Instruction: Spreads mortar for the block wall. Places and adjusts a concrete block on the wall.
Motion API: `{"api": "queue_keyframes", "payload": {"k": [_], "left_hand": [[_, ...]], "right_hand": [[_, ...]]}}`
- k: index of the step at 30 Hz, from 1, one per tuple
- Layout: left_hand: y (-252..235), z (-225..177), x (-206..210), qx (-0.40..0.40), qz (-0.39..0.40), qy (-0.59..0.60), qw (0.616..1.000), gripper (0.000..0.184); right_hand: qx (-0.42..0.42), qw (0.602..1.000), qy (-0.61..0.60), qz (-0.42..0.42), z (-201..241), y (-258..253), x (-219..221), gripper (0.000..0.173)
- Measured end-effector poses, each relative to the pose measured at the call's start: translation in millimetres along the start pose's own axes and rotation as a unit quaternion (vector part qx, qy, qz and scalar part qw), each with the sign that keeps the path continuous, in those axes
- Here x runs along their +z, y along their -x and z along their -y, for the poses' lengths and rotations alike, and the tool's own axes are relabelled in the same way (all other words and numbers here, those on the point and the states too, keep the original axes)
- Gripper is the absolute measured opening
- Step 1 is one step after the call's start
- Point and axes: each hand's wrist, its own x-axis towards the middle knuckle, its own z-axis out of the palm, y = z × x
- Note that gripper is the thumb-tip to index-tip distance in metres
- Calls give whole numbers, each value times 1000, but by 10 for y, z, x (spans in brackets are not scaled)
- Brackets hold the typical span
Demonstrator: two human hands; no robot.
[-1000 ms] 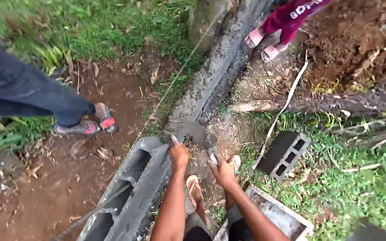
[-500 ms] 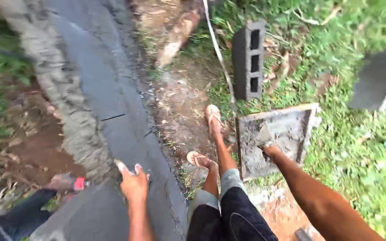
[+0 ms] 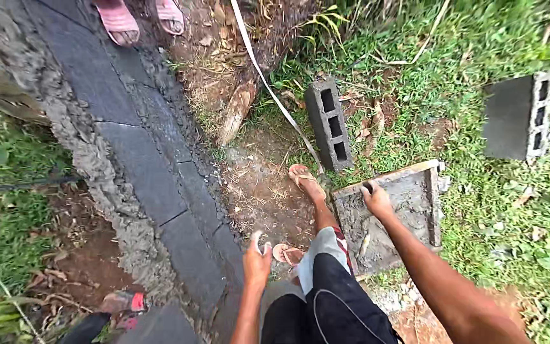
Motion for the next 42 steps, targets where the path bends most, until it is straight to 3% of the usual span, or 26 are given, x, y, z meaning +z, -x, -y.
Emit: {"api": "queue_keyframes", "payload": {"k": [4, 7, 9, 14, 19, 23, 26, 32, 36, 42], "left_hand": [[-416, 212, 240, -53, 55, 31, 997, 47], [-553, 436, 341, -122, 83, 50, 988, 43], [-582, 567, 394, -173, 87, 91, 977, 40], [-563, 616, 550, -271, 78, 254, 925, 37], [-584, 220, 524, -272, 64, 313, 908, 33], [-605, -172, 448, -261, 82, 285, 918, 34], [-764, -593, 392, -270, 74, 395, 875, 40], [-866, -1189, 259, -328, 121, 580, 736, 64], [-524, -1251, 188, -216, 229, 725, 613, 83], [266, -1184, 279, -101, 219, 844, 479, 58]], "right_hand": [[-27, 998, -33, -44, 996, -1333, 109, 52], [8, 999, -18, -41, 1317, -2117, 327, 71], [28, 999, 16, -26, 1448, -2472, 454, 73], [79, 995, 42, -34, 1536, -2772, 587, 70], [30, 999, 20, -9, 1421, -2745, 189, 60], [-20, 998, -47, 44, 1435, -2263, -316, 55], [-56, 996, -45, 57, 1758, -1707, -656, 59], [-202, 968, -98, 111, 2608, -89, -1106, 63], [-306, 936, -67, 160, 3060, 824, -1340, 59], [-446, 850, 51, 274, 3640, 1800, -1624, 48]]}}
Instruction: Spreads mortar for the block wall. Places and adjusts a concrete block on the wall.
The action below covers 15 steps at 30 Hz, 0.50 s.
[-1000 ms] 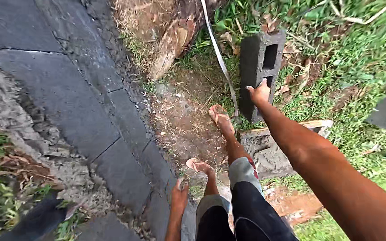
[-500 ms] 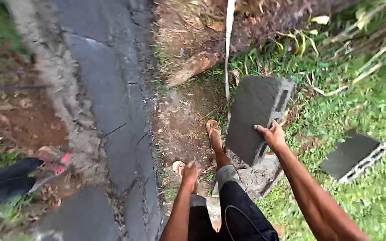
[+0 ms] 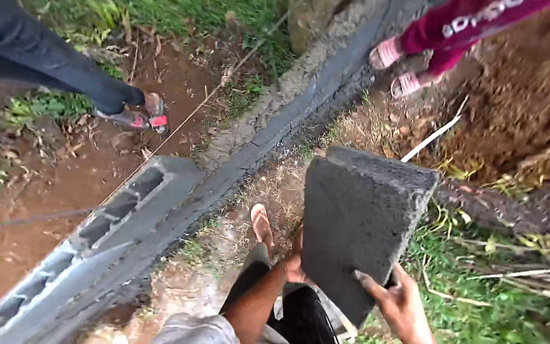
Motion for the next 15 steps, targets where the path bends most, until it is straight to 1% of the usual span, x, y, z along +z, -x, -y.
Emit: {"api": "queue_keyframes", "payload": {"k": [2, 3, 5, 7, 9, 11, 12, 13, 14, 15], "left_hand": [[204, 84, 24, 32, 21, 59, 998, 32], [317, 111, 59, 45, 30, 84, 995, 24], [479, 200, 107, 75, 59, 115, 989, 21], [443, 333, 53, 110, 117, 135, 978, 15], [306, 438, 16, 160, 159, 179, 958, 21], [286, 406, 47, 224, 195, 199, 934, 21], [323, 348, 67, 245, 201, 215, 924, 19], [489, 260, 111, 264, 183, 231, 918, 20], [829, 140, 193, 280, 137, 248, 917, 21], [1312, -15, 304, 293, 62, 250, 921, 21]], "right_hand": [[-36, 996, 45, 65, 318, -12, 7, 46], [-53, 992, 73, 92, 455, -22, 24, 46], [-85, 979, 123, 143, 701, -43, 89, 44], [-118, 961, 169, 187, 914, -87, 186, 43], [-161, 938, 204, 229, 1071, -153, 275, 40], [-202, 916, 226, 264, 1194, -212, 325, 38], [-220, 907, 228, 278, 1256, -237, 331, 37], [-238, 900, 226, 287, 1317, -253, 324, 35], [-252, 895, 225, 290, 1387, -251, 299, 33], [-260, 892, 228, 291, 1464, -229, 251, 32]]}}
